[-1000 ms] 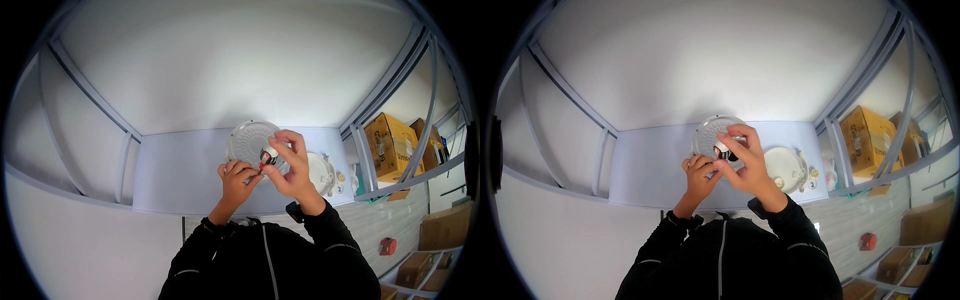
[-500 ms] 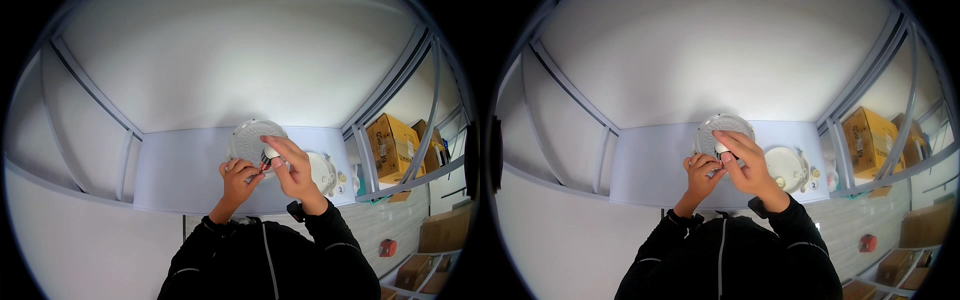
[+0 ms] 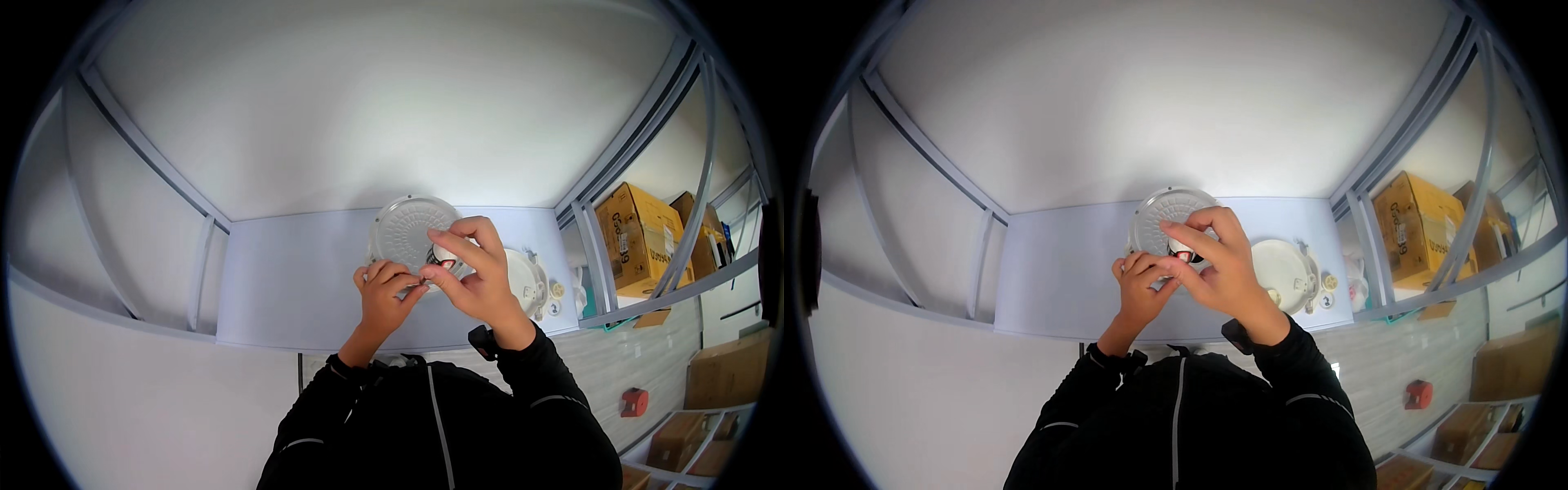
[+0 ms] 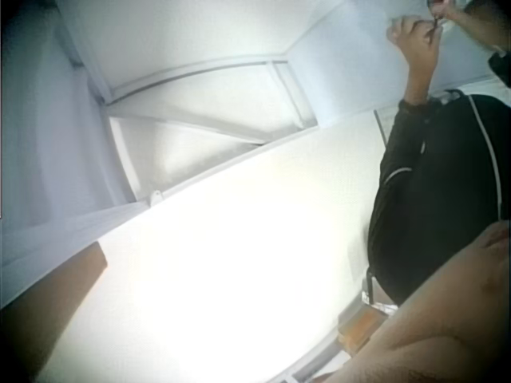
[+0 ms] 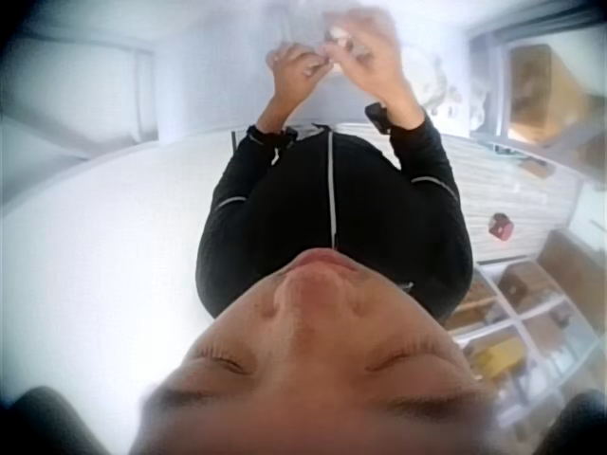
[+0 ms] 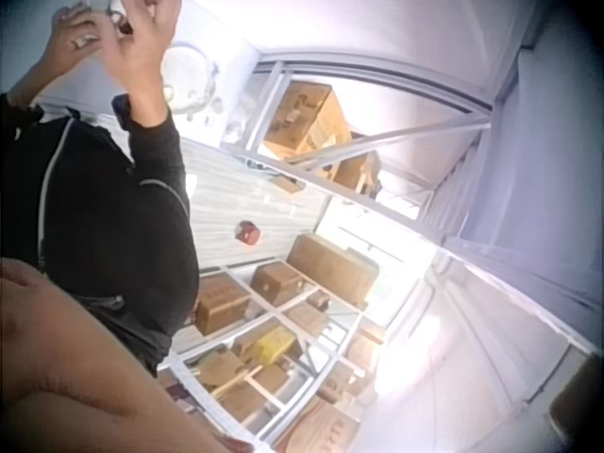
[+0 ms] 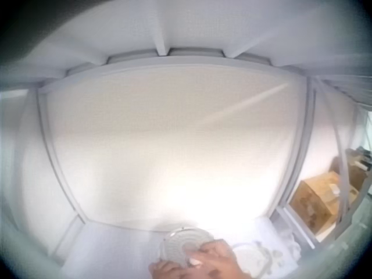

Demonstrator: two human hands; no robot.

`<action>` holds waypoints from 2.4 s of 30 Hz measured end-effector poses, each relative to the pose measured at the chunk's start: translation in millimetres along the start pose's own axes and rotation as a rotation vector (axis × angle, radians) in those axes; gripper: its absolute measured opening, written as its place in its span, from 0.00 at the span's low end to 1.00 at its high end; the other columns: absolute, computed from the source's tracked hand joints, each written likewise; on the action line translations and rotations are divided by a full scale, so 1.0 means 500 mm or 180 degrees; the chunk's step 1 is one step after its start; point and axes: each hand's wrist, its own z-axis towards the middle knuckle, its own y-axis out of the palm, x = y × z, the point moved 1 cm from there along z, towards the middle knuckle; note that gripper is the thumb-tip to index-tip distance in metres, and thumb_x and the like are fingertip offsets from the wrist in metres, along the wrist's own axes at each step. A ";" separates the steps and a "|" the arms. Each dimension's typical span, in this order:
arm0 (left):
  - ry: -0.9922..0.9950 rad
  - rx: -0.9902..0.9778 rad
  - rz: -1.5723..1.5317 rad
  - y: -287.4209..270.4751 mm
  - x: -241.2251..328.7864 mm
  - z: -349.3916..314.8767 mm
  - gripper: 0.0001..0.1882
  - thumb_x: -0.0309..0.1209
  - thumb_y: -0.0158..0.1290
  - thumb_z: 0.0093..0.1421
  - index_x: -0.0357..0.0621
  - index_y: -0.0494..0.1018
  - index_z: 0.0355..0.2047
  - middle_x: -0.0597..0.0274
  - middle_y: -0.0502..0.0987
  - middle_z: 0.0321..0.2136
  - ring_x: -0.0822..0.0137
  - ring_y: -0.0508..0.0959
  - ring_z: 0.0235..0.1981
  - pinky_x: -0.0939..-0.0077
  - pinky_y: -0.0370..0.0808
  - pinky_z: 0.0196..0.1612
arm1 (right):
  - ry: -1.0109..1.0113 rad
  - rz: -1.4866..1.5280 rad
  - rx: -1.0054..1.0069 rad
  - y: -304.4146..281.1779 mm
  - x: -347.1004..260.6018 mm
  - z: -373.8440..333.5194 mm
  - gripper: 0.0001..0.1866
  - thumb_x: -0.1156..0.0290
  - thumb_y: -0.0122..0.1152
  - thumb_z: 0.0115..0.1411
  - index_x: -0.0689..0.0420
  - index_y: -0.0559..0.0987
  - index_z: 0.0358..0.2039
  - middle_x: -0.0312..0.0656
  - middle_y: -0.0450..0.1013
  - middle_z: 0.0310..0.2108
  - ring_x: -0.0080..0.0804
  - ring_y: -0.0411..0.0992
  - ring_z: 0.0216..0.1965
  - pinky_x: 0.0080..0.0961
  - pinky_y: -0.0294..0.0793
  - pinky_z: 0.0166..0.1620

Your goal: The person uses a screwdriver to fasten screws into a white circular plastic fixture base, then attaches a white plastic cover to the base. The person works at a white shelf in a storage area.

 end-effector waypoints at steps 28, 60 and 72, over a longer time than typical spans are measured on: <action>0.0115 -0.0044 0.0022 -0.003 -0.008 0.002 0.09 0.41 0.74 0.53 0.59 0.86 0.32 0.79 0.80 0.37 0.70 0.74 0.48 0.59 0.55 0.55 | -0.0246 0.0055 0.0508 0.031 0.011 -0.011 0.30 0.72 0.75 0.58 0.60 0.81 0.62 0.49 0.80 0.49 0.47 0.79 0.45 0.35 0.79 0.46; 0.0054 -0.0212 -0.0070 -0.017 0.006 0.006 0.06 0.35 0.72 0.55 0.56 0.87 0.33 0.77 0.80 0.39 0.68 0.75 0.49 0.58 0.56 0.58 | 0.0015 0.0097 0.0330 0.025 0.003 -0.021 0.27 0.67 0.74 0.60 0.55 0.83 0.60 0.48 0.72 0.53 0.42 0.75 0.46 0.33 0.80 0.47; 0.0107 -0.0162 -0.0043 -0.009 -0.002 0.001 0.06 0.35 0.71 0.55 0.57 0.87 0.33 0.76 0.80 0.39 0.68 0.75 0.49 0.60 0.56 0.56 | -0.0415 -0.0145 0.0413 0.013 0.002 -0.005 0.35 0.60 0.77 0.58 0.57 0.79 0.64 0.54 0.76 0.53 0.45 0.77 0.47 0.38 0.79 0.45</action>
